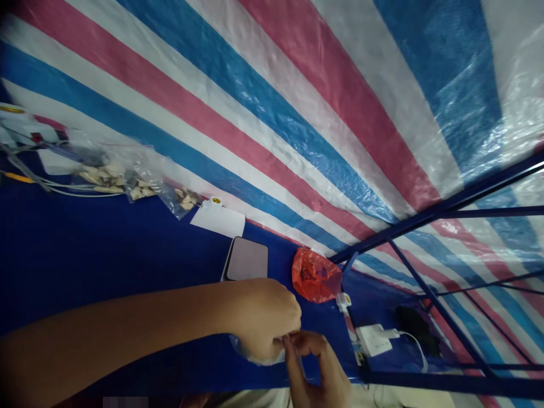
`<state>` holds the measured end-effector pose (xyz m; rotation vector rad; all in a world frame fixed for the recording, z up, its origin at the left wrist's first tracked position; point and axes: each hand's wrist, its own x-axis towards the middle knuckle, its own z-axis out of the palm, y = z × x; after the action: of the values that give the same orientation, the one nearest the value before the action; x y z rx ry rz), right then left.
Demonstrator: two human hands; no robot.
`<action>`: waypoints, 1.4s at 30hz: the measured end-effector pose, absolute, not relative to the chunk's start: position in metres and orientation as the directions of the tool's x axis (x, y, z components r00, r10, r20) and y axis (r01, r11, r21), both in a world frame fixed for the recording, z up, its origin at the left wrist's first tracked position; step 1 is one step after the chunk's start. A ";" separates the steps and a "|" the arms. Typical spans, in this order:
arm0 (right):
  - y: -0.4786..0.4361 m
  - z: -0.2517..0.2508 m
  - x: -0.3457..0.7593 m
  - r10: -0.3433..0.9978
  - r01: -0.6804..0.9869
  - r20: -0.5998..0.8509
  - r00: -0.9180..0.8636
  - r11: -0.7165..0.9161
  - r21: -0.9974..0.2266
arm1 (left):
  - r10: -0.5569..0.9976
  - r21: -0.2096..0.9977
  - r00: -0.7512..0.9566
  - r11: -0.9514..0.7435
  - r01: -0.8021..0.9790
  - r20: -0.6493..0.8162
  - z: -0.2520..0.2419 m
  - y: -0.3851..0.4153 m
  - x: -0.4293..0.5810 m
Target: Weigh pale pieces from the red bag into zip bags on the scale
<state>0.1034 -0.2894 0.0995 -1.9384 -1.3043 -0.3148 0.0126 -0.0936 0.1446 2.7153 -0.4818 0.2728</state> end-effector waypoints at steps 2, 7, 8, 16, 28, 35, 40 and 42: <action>-0.287 0.092 0.109 0.616 0.803 0.591 0.520 -0.118 -0.584 | -0.264 0.316 0.924 -0.883 -0.347 0.276 0.146 -0.090 0.011; -0.287 0.056 0.114 0.591 0.301 0.233 0.772 -0.017 -0.953 | -0.170 0.478 0.890 -0.793 -0.379 0.423 0.142 -0.083 0.014; -0.287 0.045 0.113 0.640 0.155 0.134 0.756 0.024 -0.988 | -0.136 0.522 0.884 -0.763 -0.381 0.446 0.141 -0.083 0.015; -0.267 -0.007 0.096 0.738 -0.401 -0.054 0.673 0.303 -0.864 | 0.164 0.727 0.874 -0.635 -0.261 0.457 0.132 -0.082 0.024; -0.257 0.005 0.115 0.706 -0.562 -0.184 0.684 0.349 -0.750 | 0.343 0.811 0.851 -0.565 -0.151 0.397 0.112 -0.077 0.042; -0.276 -0.020 0.133 0.725 -0.603 -0.183 0.663 0.373 -0.705 | 0.380 0.795 0.826 -0.592 -0.128 0.416 0.104 -0.074 0.046; -0.268 -0.010 0.127 0.648 -0.669 -0.334 0.685 0.377 -0.640 | 0.407 0.862 0.870 -0.505 -0.041 0.280 0.094 -0.068 0.053; -0.264 -0.003 0.123 0.637 -0.716 -0.401 0.659 0.368 -0.593 | 0.417 0.866 0.870 -0.500 -0.022 0.264 0.091 -0.067 0.055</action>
<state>0.1229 -0.2640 -0.0030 -0.8179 0.1100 0.8712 0.0552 -0.0674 0.0908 2.0341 0.2875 0.5506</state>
